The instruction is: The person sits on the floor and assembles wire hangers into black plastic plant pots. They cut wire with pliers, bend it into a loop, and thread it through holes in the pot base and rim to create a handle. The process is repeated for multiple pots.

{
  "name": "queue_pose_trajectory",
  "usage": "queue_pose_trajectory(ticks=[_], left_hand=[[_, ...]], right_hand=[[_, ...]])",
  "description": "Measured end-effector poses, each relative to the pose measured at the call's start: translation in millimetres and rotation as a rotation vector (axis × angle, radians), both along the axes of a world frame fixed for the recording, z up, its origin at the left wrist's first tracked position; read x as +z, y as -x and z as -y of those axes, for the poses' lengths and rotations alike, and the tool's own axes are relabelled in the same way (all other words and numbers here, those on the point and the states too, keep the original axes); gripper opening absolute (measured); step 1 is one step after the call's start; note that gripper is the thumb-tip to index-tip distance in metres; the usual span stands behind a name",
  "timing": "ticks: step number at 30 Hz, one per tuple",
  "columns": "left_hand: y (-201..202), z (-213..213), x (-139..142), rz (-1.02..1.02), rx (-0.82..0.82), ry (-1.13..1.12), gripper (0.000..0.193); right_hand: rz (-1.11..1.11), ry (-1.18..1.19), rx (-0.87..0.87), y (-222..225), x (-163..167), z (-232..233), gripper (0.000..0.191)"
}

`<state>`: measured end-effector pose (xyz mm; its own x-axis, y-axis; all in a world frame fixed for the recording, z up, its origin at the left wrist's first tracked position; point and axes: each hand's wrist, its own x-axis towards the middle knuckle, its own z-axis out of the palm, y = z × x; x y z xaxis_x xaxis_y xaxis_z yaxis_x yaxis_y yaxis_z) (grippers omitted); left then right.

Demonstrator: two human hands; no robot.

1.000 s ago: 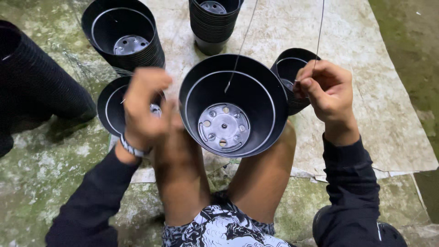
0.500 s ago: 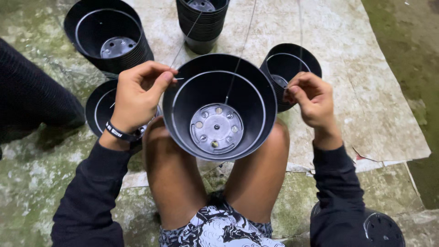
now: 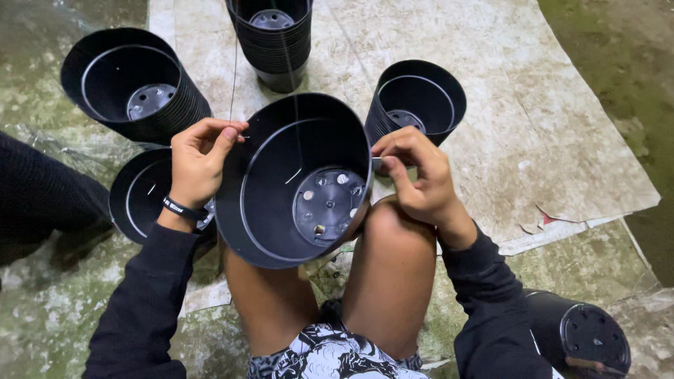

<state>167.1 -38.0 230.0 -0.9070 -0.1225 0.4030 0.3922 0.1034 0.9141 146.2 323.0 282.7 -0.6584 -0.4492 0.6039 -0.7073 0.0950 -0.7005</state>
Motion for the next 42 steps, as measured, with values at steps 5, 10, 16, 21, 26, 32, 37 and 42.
queue_pose_trajectory(ticks=[5,10,16,21,26,32,37,42], left_hand=[[7.8,1.7,-10.5,0.029,-0.007,-0.012,0.014],[7.8,3.8,-9.8,0.047,0.005,0.004,0.014],[2.7,4.2,-9.5,0.053,0.013,-0.010,0.013],[0.6,0.0,-7.8,0.034,0.027,-0.033,0.013],[-10.2,-5.6,-4.2,0.021,0.117,-0.023,0.014],[-21.0,-10.3,1.4,0.004,0.174,-0.028,0.015],[-32.8,-7.5,11.2,0.003,0.219,-0.003,0.015],[-49.9,-2.5,24.0,-0.018,0.203,-0.005,0.012]], right_hand=[[-0.083,-0.017,-0.027,-6.4,10.7,4.5,0.004],[-0.135,-0.018,-0.030,-5.6,14.2,7.1,0.006],[-0.176,-0.032,-0.037,-9.4,17.6,11.1,0.008],[-0.269,-0.086,-0.079,-13.0,25.0,15.2,0.011],[-0.260,-0.139,-0.068,-14.6,33.1,17.9,0.016],[-0.317,-0.142,-0.050,-9.8,33.0,27.6,0.020],[-0.243,-0.130,-0.088,-9.9,23.8,29.3,0.016],[-0.040,-0.116,-0.090,-4.0,17.7,16.1,0.020]])
